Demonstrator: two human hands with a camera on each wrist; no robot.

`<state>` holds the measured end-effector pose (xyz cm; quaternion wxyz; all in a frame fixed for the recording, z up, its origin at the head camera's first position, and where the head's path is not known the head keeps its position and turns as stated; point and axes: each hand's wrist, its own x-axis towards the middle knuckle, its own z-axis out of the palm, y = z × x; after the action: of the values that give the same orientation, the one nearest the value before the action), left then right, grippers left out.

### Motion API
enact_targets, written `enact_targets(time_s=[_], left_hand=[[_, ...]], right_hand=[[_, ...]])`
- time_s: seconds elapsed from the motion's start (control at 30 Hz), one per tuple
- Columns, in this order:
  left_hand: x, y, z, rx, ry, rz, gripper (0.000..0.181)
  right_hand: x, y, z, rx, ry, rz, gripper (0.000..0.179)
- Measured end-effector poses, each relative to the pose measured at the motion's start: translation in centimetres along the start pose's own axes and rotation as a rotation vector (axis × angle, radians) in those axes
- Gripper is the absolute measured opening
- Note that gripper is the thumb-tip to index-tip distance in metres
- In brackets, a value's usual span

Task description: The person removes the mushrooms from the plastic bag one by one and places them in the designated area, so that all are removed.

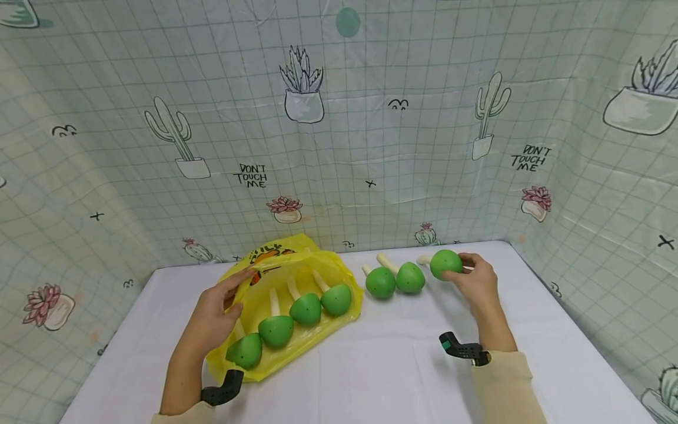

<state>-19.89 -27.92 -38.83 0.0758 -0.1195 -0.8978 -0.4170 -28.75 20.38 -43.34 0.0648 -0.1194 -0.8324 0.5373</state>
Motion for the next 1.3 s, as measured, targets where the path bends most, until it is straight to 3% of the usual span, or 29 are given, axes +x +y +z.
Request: enact_targets(time_s=[0.33,0.9,1.3], left_hand=[[0.0,-0.2,0.2,-0.008,-0.001,-0.019,0.066],[0.0,-0.2,0.1,0.002,0.002,-0.027,0.067],[-0.1,0.0,-0.1,-0.005,0.004,-0.013,0.066]], right_hand=[[0.4,1.0,0.1,-0.056,-0.081,0.017,0.08],[0.8,2.1,1.5,-0.055,-0.055,0.029,0.077],[0.9,2.1,1.1,-0.063,-0.066,0.039,0.078]])
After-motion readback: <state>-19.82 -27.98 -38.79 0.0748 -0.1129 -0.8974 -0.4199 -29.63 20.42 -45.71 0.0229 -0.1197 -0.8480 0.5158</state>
